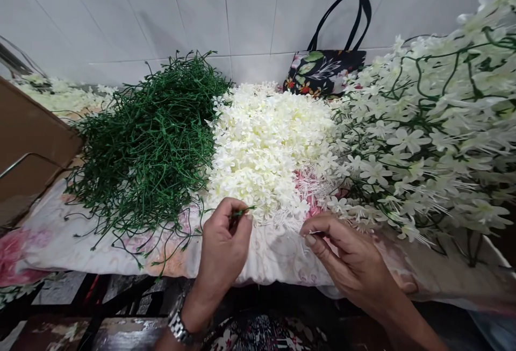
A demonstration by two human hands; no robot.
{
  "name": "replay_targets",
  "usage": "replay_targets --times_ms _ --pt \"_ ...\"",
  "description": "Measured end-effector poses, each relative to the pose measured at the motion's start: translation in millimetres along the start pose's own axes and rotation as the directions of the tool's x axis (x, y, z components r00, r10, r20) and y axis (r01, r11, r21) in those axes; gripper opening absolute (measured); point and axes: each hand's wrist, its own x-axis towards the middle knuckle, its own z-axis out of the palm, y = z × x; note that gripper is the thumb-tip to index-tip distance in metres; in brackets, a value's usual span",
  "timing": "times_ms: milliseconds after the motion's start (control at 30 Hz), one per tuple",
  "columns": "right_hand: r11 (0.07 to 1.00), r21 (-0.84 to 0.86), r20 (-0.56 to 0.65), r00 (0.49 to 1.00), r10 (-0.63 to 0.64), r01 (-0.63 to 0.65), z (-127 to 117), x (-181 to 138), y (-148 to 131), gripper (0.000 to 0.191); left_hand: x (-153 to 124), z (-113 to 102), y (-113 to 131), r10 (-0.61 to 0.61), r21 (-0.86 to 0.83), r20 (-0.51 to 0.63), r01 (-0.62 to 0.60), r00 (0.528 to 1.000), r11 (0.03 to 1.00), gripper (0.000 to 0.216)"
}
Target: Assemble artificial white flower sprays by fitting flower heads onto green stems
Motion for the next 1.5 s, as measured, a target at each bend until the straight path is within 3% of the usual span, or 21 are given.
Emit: replay_targets --times_ms 67,133,200,267,467,600,900,1100,1233,1367,1500 --pt "0.999 0.034 0.009 1.0 0.021 -0.021 5 0 0 0.009 4 4 1 0.155 0.269 0.019 -0.154 0.988 0.951 0.01" --pt "0.997 0.073 0.016 0.999 0.029 -0.03 9 -1 0 0.009 7 9 0 0.243 0.482 0.068 -0.245 0.968 0.841 0.017" --pt "0.994 0.102 0.016 1.0 0.027 -0.029 11 -2 2 0.009 9 14 -2 0.242 0.613 0.107 -0.256 0.964 0.748 0.019" --pt "0.993 0.117 0.02 1.0 0.024 -0.026 11 -3 3 0.011 10 16 -4 0.222 0.65 0.111 -0.24 0.969 0.721 0.02" --pt "0.984 0.174 -0.045 0.998 -0.035 0.043 11 2 1 0.011 10 11 -9 0.255 0.346 -0.005 -0.238 0.967 0.907 0.017" --pt "0.983 0.179 -0.085 0.996 -0.013 0.028 14 6 -5 0.01 8 8 -8 0.187 0.175 -0.108 -0.167 0.976 0.97 0.012" --pt "0.975 0.219 -0.162 0.985 0.057 -0.021 29 18 -17 0.01 5 6 2 -0.028 -0.025 -0.099 0.026 0.995 0.999 0.009" --pt "0.989 0.11 -0.283 0.957 -0.061 0.095 42 27 -19 0.011 -1 3 0 -0.098 -0.153 -0.11 0.08 0.989 0.985 0.005" --pt "0.99 0.078 -0.287 0.953 -0.093 0.12 48 27 -19 0.012 -8 2 -1 -0.131 -0.229 -0.047 0.117 0.99 0.966 0.006" --pt "0.986 0.049 -0.259 0.955 -0.143 0.161 49 26 -22 0.015 -15 1 -1 -0.107 -0.27 0.011 0.106 0.994 0.957 0.006" --pt "0.987 0.024 -0.243 0.959 -0.146 0.156 47 22 -25 0.015 -20 -1 1 0.065 -0.204 -0.026 -0.069 0.998 0.977 0.012"
